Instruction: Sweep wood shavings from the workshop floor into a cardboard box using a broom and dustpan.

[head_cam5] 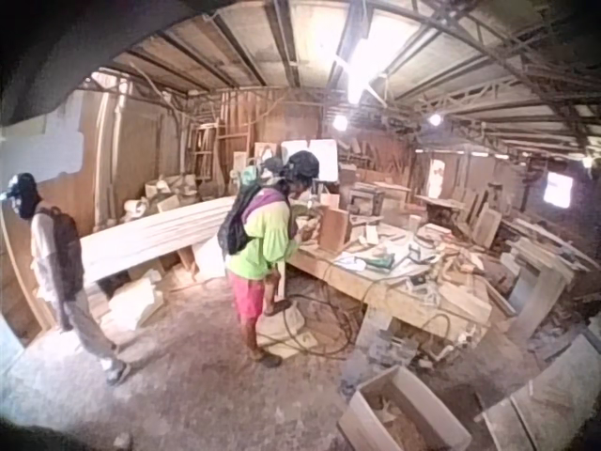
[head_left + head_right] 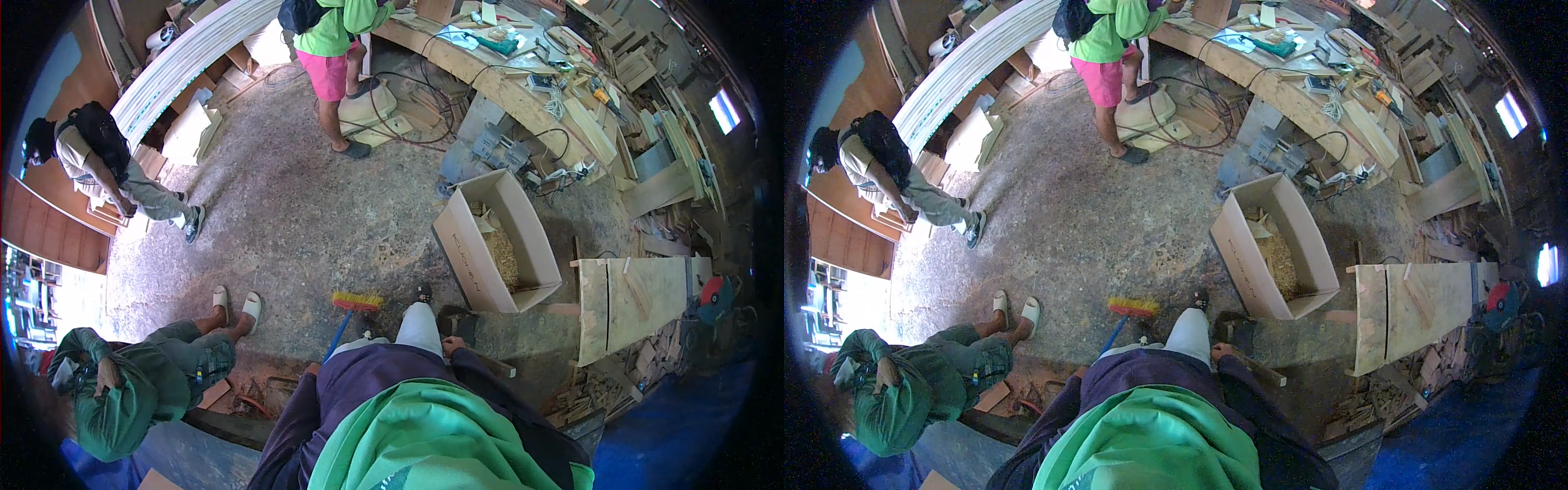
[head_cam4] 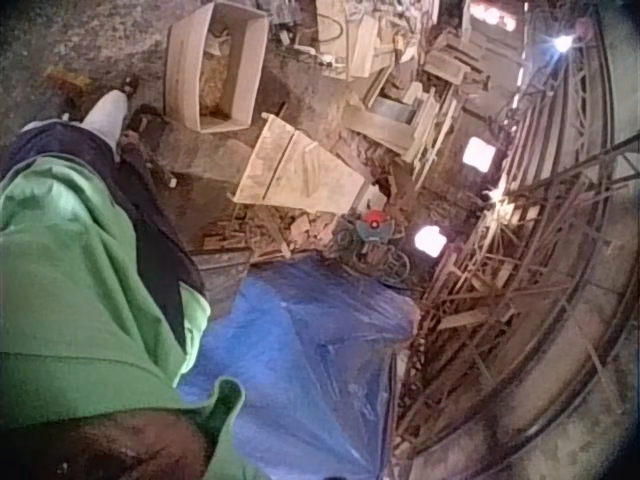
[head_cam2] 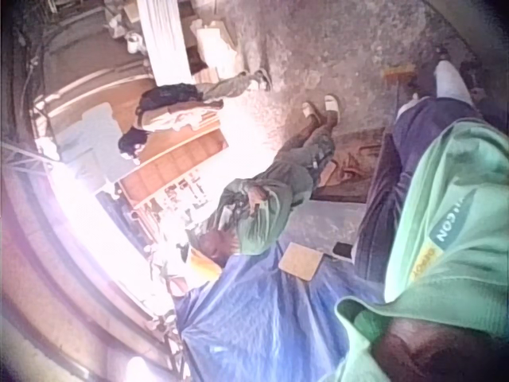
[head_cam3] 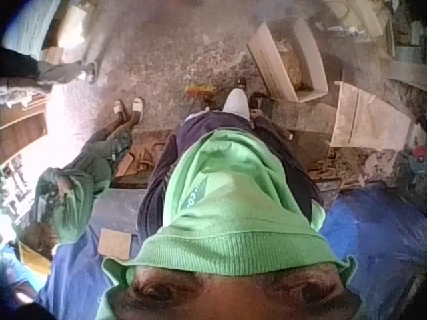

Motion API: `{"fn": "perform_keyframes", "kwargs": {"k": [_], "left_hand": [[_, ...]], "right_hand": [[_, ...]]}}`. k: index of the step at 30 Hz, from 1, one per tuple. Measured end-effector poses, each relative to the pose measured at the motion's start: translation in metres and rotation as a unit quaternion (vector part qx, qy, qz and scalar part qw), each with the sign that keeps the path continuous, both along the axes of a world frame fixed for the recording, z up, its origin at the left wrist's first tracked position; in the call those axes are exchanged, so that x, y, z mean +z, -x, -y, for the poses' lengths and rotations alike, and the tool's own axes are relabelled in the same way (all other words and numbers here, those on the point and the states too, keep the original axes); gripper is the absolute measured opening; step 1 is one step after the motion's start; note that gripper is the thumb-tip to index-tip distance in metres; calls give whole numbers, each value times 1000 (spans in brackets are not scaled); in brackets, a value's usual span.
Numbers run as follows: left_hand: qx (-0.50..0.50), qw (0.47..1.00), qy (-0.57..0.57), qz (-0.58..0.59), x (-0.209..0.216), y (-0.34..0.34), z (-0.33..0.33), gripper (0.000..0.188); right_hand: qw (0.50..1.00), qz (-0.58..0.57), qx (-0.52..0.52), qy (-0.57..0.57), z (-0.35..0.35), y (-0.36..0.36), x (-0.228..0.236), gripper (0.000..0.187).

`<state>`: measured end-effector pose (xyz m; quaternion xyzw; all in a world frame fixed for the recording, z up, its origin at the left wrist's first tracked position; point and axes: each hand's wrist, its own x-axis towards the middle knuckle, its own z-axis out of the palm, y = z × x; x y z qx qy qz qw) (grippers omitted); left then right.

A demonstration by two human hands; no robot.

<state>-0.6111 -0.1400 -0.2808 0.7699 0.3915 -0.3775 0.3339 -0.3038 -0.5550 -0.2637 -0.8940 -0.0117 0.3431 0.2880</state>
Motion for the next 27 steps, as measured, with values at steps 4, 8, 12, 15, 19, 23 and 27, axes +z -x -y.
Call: {"fn": "perform_keyframes", "kwargs": {"k": [4,8,12,15,19,23,27], "left_hand": [[1,999,31,15,5,0,-1,39],[-9,999,30,9,14,-5,-1,39],[2,1000,28,-10,19,-14,-2,42],[45,998,28,-32,33,-19,0,45],[60,998,5,-27,67,-25,6,45],[67,996,22,-51,88,-36,6,45],[104,991,25,-82,86,-37,6,47]], "right_hand": [[998,-48,-27,-22,2,3,-9,17],[999,-32,-13,-29,3,5,-2,19],[1000,-23,0,14,-1,5,18,22],[999,-40,15,6,-5,3,28,24],[999,-36,-3,31,-13,5,30,29],[999,11,26,36,-15,3,36,30],[997,-20,31,61,-19,1,45,30]]}}
